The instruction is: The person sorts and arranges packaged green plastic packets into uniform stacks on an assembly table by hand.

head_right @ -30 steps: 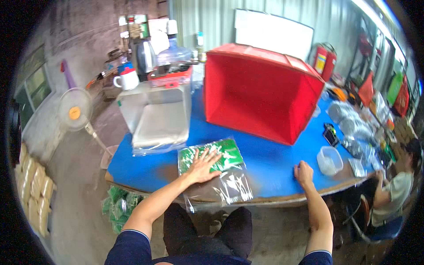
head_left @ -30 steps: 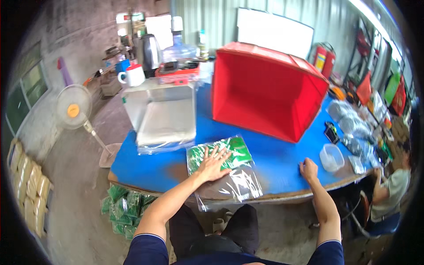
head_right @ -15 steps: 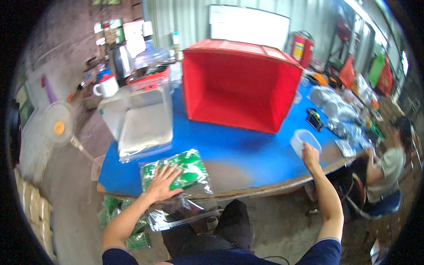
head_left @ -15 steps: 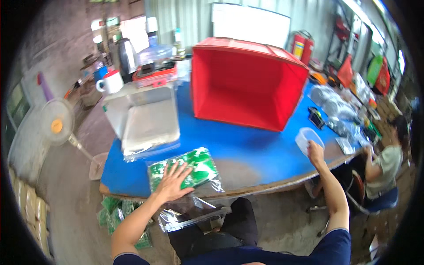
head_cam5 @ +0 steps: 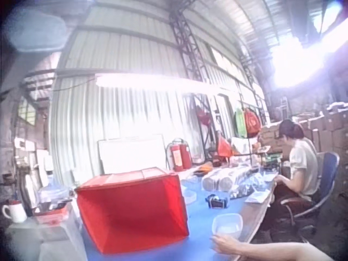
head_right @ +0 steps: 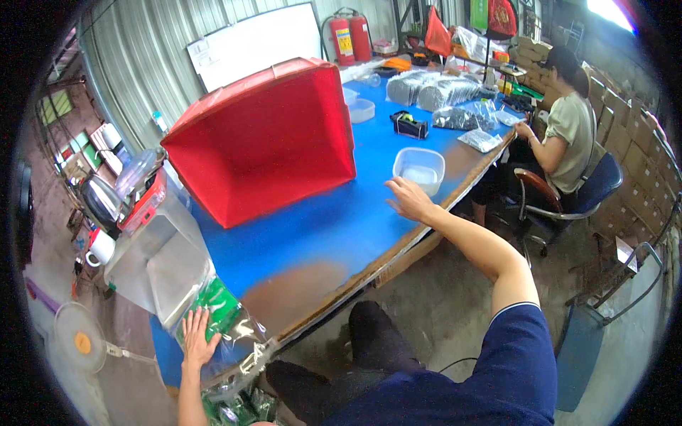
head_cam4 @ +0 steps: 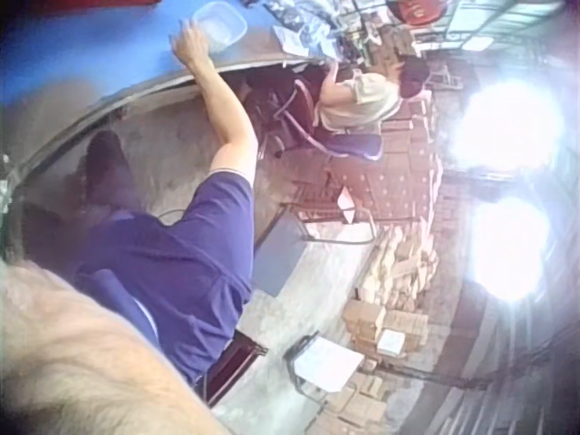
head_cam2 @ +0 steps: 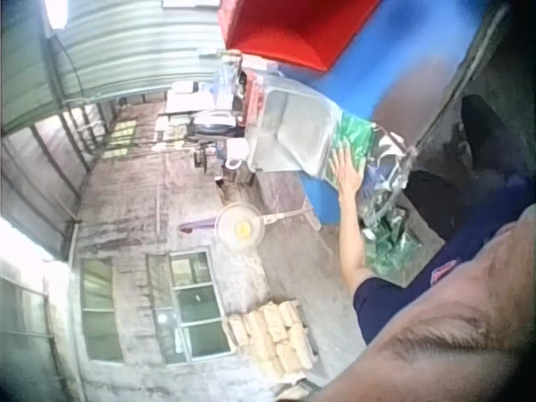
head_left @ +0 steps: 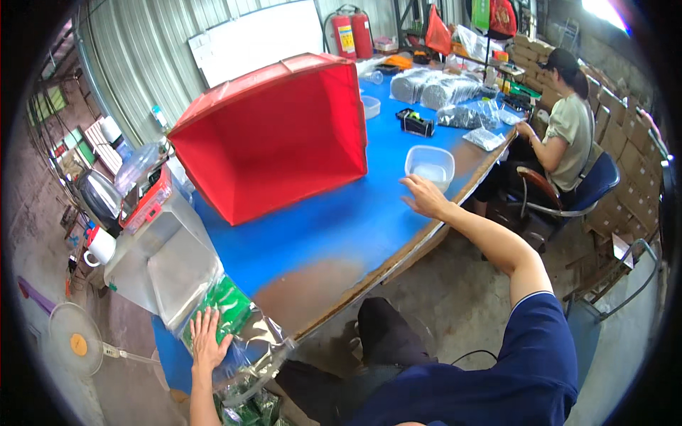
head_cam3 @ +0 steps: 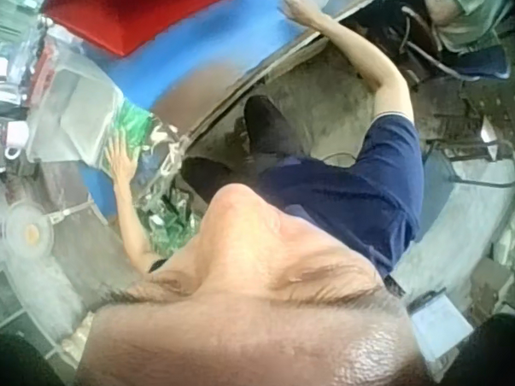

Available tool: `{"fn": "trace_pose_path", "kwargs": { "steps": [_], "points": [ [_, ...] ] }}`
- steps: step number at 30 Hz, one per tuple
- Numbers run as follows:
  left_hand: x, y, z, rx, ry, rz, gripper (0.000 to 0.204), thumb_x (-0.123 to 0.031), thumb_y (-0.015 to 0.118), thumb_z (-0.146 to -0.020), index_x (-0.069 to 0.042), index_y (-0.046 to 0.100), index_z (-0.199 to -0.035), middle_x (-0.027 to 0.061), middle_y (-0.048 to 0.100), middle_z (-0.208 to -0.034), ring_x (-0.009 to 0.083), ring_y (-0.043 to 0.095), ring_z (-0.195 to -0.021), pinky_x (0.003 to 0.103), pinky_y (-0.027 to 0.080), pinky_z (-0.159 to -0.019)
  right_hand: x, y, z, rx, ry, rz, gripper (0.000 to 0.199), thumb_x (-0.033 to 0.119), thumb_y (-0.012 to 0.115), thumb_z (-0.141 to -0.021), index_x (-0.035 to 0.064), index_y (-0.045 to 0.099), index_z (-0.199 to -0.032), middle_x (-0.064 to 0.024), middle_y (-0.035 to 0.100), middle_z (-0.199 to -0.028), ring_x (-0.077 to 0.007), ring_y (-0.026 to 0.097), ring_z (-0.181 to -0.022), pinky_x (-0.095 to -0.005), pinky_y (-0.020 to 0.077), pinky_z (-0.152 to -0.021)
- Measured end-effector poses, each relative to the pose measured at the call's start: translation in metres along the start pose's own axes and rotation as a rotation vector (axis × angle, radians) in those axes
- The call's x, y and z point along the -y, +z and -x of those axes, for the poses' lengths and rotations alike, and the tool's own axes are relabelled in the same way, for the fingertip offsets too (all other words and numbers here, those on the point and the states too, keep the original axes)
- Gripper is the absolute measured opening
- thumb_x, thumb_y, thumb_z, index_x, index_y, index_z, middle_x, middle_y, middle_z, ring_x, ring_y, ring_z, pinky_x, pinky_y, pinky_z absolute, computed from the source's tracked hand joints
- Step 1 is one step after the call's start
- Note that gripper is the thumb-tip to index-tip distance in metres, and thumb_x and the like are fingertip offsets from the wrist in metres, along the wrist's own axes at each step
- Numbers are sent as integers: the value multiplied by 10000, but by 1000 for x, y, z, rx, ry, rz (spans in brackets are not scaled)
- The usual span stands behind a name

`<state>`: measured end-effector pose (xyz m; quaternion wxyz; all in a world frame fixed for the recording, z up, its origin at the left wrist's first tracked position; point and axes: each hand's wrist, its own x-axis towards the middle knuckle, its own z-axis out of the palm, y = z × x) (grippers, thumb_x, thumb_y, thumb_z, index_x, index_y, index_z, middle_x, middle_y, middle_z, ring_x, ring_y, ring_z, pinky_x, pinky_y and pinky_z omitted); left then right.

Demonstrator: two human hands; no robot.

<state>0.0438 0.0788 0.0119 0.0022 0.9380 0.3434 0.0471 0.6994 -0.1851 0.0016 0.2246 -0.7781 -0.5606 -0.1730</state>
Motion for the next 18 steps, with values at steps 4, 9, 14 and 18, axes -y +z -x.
{"fn": "trace_pose_path", "kwargs": {
  "steps": [4,9,14,18],
  "points": [
    [-16,7,-15,-7,-64,40,830,-449,672,-855,-110,358,-1544,144,299,-1614,392,239,-1485,565,141,-1207,43,21,-10,-125,-127,-89,515,324,683,-910,12,549,-1297,-244,567,-1304,-402,526,-1233,-485,426,-1053],
    [-19,37,-41,-119,-23,-111,784,-556,566,-927,-136,348,-1552,148,286,-1621,384,224,-1498,571,121,-1210,62,72,-2,75,-5,-48,573,441,639,-926,-14,590,-1271,-263,542,-1365,-417,492,-1291,-485,373,-1108],
    [4,40,-29,-180,-15,-194,719,-523,515,-969,-159,335,-1563,95,293,-1628,354,249,-1494,553,139,-1208,71,103,-4,42,-13,-88,554,438,641,-925,-11,618,-1249,-258,568,-1341,-397,514,-1278,-469,389,-1097],
    [0,45,-26,-174,11,-200,705,-512,518,-969,-169,346,-1561,94,307,-1621,349,269,-1485,545,156,-1203,71,98,0,56,-11,-70,519,420,646,-924,-1,636,-1227,-243,588,-1321,-393,543,-1244,-465,413,-1077]
  ]
}}
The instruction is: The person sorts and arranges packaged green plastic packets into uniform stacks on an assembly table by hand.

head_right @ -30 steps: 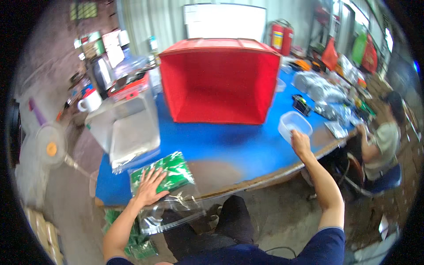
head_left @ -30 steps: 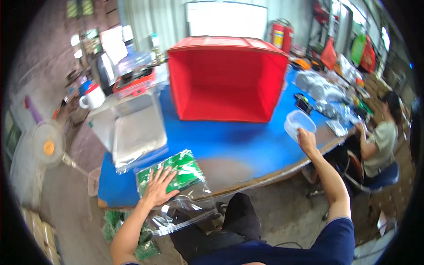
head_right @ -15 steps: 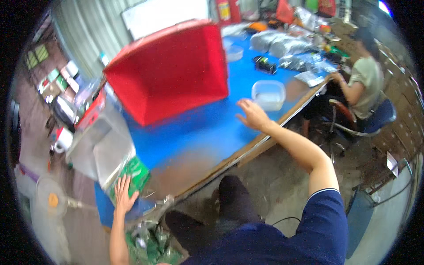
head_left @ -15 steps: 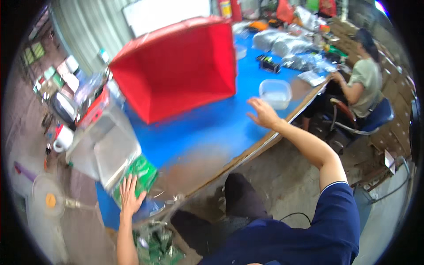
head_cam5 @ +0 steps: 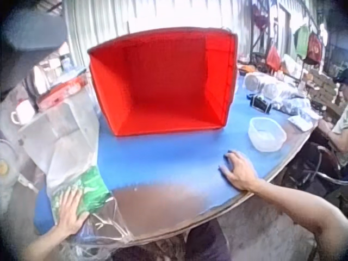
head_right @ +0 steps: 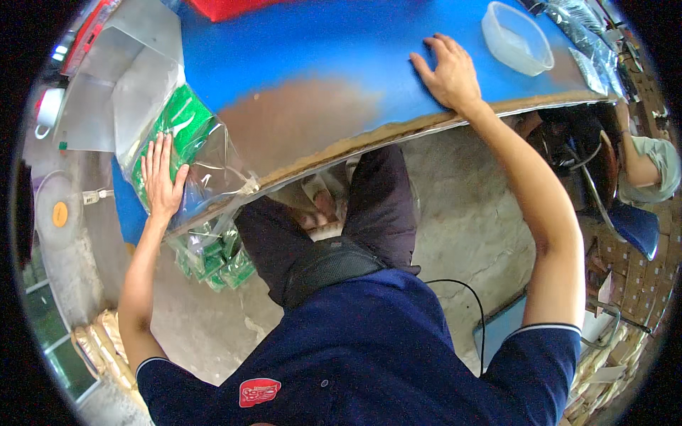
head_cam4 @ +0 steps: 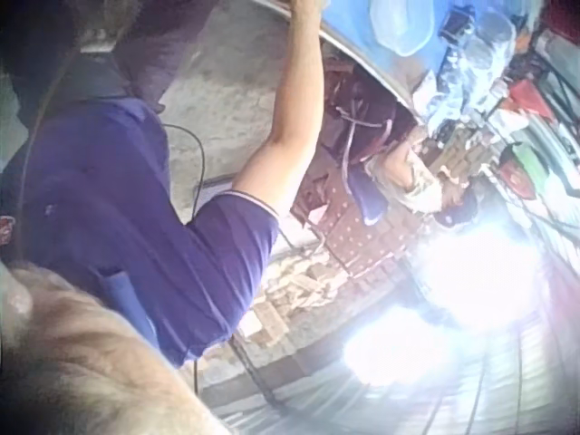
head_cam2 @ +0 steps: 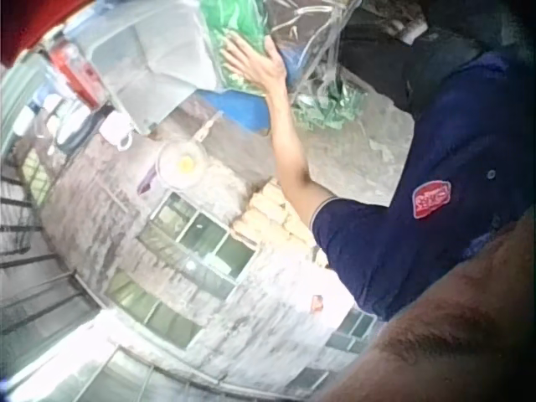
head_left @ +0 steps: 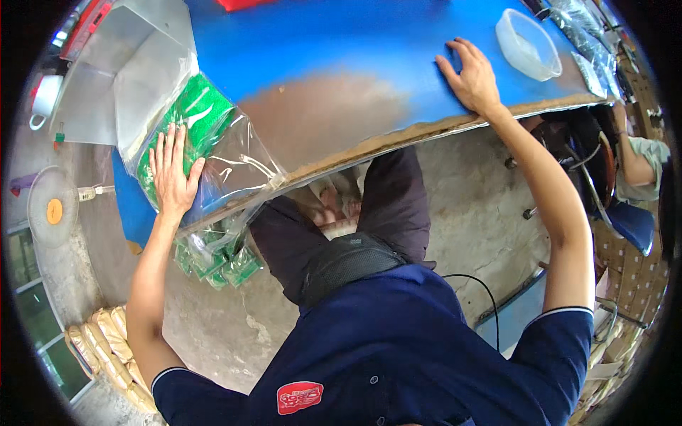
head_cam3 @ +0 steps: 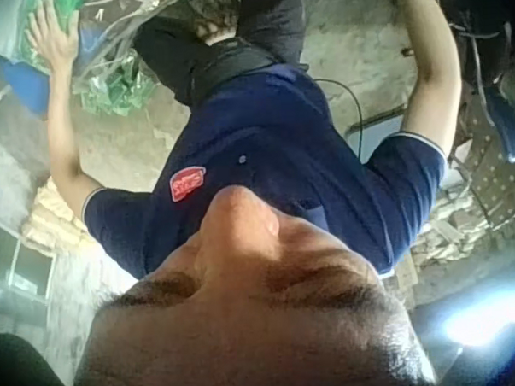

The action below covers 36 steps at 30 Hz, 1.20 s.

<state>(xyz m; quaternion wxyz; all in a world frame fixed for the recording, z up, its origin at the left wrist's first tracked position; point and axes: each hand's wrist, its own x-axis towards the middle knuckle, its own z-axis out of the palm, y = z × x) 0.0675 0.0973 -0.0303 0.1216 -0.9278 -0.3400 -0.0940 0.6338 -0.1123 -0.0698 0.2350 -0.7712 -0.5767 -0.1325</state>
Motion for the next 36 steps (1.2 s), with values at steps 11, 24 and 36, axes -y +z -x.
{"fn": "trace_pose_path", "kwargs": {
  "steps": [11,24,36],
  "points": [
    [-16,-5,-9,-26,10,23,750,-513,591,-922,-151,374,-1543,120,346,-1595,370,296,-1465,540,179,-1193,-10,-11,2,79,4,38,488,397,601,-968,28,604,-1288,-199,573,-1373,-376,527,-1276,-423,397,-1089],
    [10,-13,-32,190,-5,147,783,-643,512,-926,-279,275,-1577,104,297,-1619,362,264,-1485,644,149,-1191,-6,-20,-15,201,-183,139,421,274,449,-1044,-48,533,-1301,-270,568,-1300,-433,536,-1189,-475,423,-1041],
    [-155,-112,102,-611,60,774,209,-179,698,-821,-80,568,-692,94,587,-671,300,610,-603,406,490,-562,177,-118,-11,456,-842,209,345,189,689,-861,3,595,-1134,-185,657,-962,-364,626,-900,-470,497,-801]
  ]
}}
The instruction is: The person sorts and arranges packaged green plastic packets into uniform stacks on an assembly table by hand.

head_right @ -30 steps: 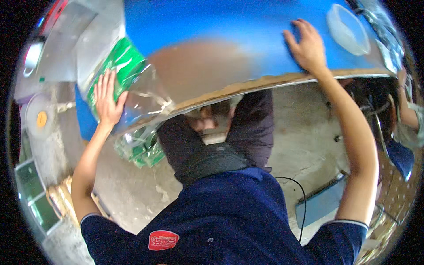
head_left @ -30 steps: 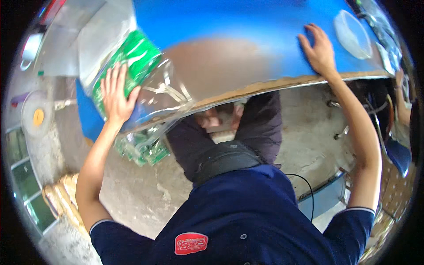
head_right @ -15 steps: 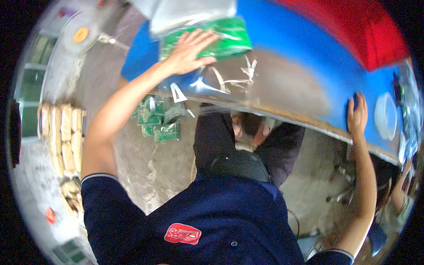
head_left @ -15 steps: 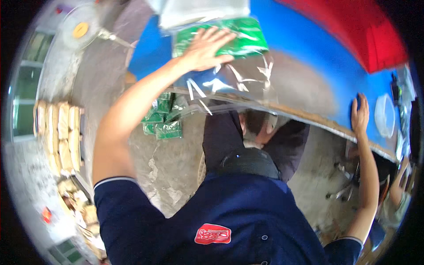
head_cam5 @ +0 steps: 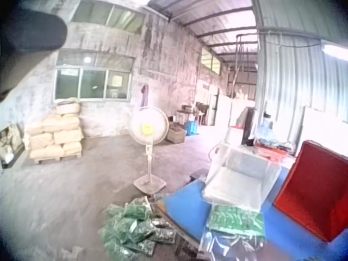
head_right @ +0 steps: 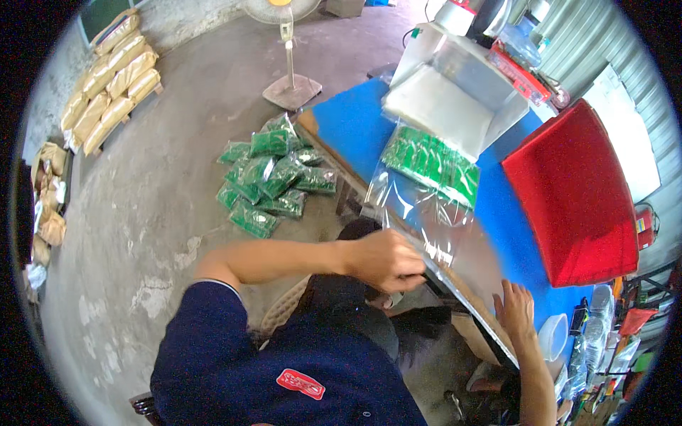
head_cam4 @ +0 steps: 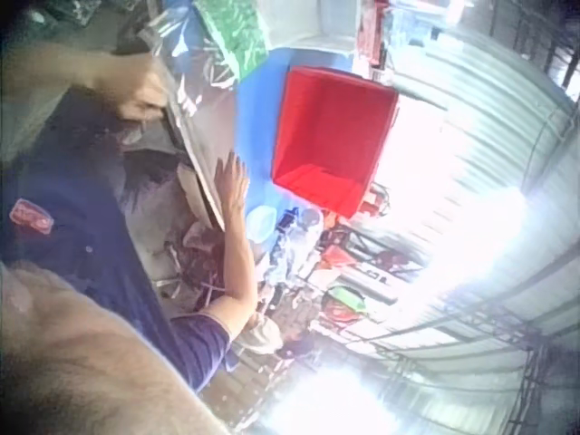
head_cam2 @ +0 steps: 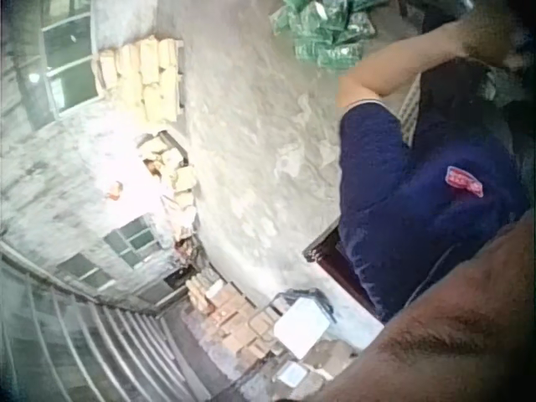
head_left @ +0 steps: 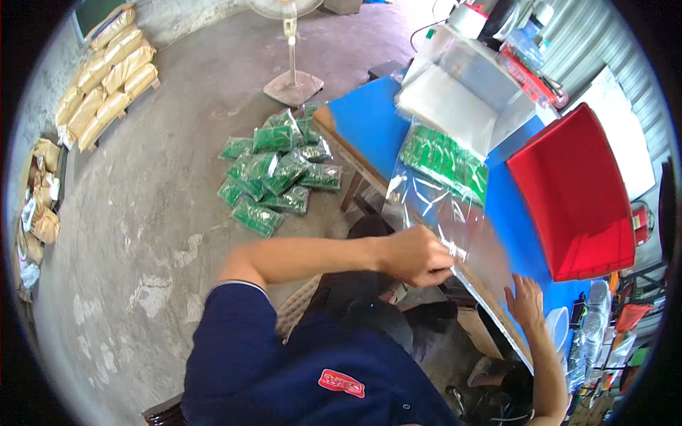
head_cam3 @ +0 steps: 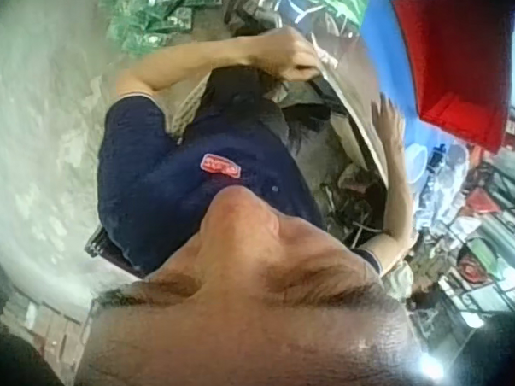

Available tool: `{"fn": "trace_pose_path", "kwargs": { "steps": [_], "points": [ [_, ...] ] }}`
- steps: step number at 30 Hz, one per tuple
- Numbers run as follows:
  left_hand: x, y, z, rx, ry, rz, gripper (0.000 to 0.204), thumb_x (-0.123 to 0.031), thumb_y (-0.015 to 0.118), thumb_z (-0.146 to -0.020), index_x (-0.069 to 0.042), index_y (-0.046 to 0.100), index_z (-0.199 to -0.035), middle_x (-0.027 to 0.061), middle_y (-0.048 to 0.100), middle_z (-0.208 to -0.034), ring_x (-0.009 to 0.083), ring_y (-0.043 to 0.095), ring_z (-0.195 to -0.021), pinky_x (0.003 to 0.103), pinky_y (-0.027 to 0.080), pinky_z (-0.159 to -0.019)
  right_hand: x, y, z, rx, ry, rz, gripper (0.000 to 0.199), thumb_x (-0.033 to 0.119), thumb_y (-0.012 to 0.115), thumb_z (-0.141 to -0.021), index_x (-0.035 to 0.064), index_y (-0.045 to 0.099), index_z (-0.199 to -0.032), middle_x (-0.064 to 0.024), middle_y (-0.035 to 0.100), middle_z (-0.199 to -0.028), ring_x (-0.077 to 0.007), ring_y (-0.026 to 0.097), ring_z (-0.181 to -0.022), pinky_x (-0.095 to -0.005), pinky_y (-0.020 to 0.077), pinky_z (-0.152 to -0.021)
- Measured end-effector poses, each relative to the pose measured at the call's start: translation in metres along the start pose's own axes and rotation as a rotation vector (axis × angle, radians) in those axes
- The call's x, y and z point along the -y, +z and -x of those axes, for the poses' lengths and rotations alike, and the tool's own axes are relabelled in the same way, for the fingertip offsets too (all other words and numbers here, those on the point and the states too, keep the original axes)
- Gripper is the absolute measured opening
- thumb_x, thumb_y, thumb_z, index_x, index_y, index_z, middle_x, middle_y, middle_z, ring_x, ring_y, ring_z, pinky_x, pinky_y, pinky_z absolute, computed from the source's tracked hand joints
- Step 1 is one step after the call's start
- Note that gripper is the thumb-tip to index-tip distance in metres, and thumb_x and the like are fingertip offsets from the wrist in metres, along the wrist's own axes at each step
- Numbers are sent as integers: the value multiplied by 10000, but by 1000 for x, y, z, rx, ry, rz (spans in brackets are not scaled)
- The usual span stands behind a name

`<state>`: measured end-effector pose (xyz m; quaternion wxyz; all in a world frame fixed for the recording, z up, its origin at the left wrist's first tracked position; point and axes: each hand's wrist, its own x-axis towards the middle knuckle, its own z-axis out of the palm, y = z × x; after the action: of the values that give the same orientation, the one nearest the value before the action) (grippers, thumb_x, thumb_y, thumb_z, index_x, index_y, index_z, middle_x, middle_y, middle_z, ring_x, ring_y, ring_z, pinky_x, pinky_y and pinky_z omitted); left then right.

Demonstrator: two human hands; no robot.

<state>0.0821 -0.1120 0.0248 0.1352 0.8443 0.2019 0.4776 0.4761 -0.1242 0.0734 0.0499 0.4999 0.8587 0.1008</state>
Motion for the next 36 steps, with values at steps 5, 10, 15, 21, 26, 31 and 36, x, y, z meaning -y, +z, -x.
{"fn": "trace_pose_path", "kwargs": {
  "steps": [5,10,15,21,26,31,36],
  "points": [
    [18,-88,82,97,-202,-310,301,-170,681,-779,-118,473,-568,83,495,-526,284,537,-462,410,419,-441,114,-124,-53,-117,-504,-53,482,168,733,-813,3,577,-1238,-133,668,-1069,-304,643,-1035,-427,518,-873],
    [53,-229,169,137,-399,-810,194,-193,632,-807,-61,569,-679,145,590,-649,367,590,-592,467,451,-544,187,-212,-39,-550,-825,-33,435,170,720,-800,63,616,-1208,-106,668,-918,-243,696,-838,-349,586,-709],
    [30,-398,274,18,-933,-1330,309,-297,555,-947,-31,662,-831,209,665,-795,417,646,-758,515,486,-654,215,-279,6,-695,-963,72,338,268,617,-973,115,506,-1253,-150,687,-946,-293,699,-772,-364,583,-624],
    [5,-487,425,-143,-1292,-1419,421,-398,523,-1000,-7,673,-957,225,684,-916,413,651,-813,502,477,-708,235,-308,40,-556,-909,225,295,313,561,-1007,101,488,-1198,-136,686,-946,-288,701,-773,-360,583,-617],
    [-21,-527,509,-397,-1428,-1483,534,-478,430,-1027,-11,688,-1047,229,695,-993,441,660,-898,520,499,-765,228,-317,67,-535,-881,265,298,339,546,-1009,96,480,-1168,-125,684,-947,-287,702,-773,-360,582,-609],
    [21,-494,509,-341,-1451,-1501,542,-468,381,-1048,-29,666,-1189,228,691,-1093,439,655,-960,528,505,-820,249,-335,96,-402,-464,204,426,485,408,-1024,100,523,-1165,-104,681,-994,-275,691,-886,-400,568,-778],
    [42,-485,513,-324,-1157,-1521,484,-396,387,-1061,-23,650,-1220,225,687,-1127,408,648,-1018,498,505,-873,226,-332,81,-406,-713,305,397,451,439,-1033,75,565,-1045,-81,688,-974,-257,697,-880,-382,585,-723]
  ]
}}
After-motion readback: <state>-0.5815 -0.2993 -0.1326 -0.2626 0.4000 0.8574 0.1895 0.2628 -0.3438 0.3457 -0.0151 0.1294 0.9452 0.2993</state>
